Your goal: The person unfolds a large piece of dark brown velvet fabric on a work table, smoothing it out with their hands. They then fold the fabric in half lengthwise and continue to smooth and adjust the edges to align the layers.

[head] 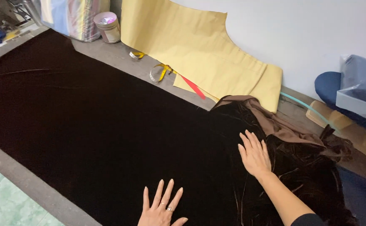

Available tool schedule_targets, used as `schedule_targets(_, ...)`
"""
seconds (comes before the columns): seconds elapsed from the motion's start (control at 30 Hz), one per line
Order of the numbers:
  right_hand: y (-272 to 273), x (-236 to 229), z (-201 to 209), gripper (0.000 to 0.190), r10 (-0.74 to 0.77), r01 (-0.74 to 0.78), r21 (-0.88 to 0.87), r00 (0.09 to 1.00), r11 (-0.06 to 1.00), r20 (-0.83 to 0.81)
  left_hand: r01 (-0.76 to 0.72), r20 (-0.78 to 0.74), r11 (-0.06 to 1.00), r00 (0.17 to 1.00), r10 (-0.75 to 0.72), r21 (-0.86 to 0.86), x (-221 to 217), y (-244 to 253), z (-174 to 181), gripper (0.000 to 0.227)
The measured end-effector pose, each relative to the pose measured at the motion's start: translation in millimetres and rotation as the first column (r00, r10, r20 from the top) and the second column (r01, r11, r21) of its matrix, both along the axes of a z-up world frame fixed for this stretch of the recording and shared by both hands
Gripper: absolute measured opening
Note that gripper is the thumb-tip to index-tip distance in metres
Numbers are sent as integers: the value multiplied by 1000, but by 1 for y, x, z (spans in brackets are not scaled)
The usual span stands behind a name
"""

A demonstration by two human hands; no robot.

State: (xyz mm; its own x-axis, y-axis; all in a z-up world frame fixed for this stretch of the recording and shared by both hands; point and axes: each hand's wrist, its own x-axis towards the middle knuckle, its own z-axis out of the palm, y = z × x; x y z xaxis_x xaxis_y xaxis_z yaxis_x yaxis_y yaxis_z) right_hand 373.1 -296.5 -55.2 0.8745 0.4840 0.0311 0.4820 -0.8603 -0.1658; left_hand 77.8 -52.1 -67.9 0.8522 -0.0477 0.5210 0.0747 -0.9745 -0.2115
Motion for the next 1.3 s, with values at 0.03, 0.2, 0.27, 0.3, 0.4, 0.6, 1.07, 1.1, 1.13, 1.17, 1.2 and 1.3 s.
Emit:
schedule_targets(0.03, -1, 1, -3, 54, -1, 1, 1, 1000, 1000, -3, 1, -3, 1000, 1000, -1, 1, 0, -1, 2, 101)
schedule_targets(0.2, -6, 8, -20, 54, 14, -15, 24, 999, 1000, 41, -9, -1, 1000, 1000, 9, 7, 1, 0, -4, 100)
schedule_targets(0.27, -4, 6, -13, 54, 6, -6, 19, 999, 1000, 32, -8, 0, 1000, 1000, 8, 8, 2, 0, -1, 101)
schedule_targets(0.3, -3, 5, -11, 54, 2, -2, 12, 1000, 1000, 21, -11, -2, 1000, 1000, 11, 6, 1, -1, 0, 102)
schedule_targets(0.4, -3, 3, -9, 54, 13, -13, 15, 999, 1000, 34, -1, -1, 1000, 1000, 1, -6, 1, -1, 0, 99)
schedule_targets(0.6, -10, 12, -30, 54, 36, -43, 71, 994, 997, 103, -2, -5, 1000, 1000, 2, -6, 1, 0, 4, 101)
schedule_targets(1.07, -5, 7, -16, 54, 14, -15, 22, 999, 1000, 46, -10, 1, 1000, 1000, 10, -5, 1, -1, -3, 102)
schedule_targets(1.1, -5, 7, -16, 54, 13, -14, 19, 999, 1000, 44, -12, -1, 1000, 1000, 12, -3, 1, -1, 0, 101)
schedule_targets(1.13, -6, 8, -19, 54, 12, -12, 19, 999, 1000, 44, -11, -1, 1000, 1000, 11, -3, 1, 0, 0, 101)
schedule_targets(1.17, -7, 9, -22, 53, 16, -19, 36, 998, 999, 62, -8, -3, 1000, 1000, 8, -1, 1, 0, -1, 101)
schedule_targets(1.2, -8, 10, -25, 53, 21, -25, 53, 997, 998, 80, -6, -5, 1000, 1000, 6, 1, 1, 0, -1, 101)
schedule_targets(1.3, -5, 8, -17, 53, 9, -9, 26, 999, 1000, 33, -10, -3, 1000, 1000, 10, 1, 1, -1, -2, 104)
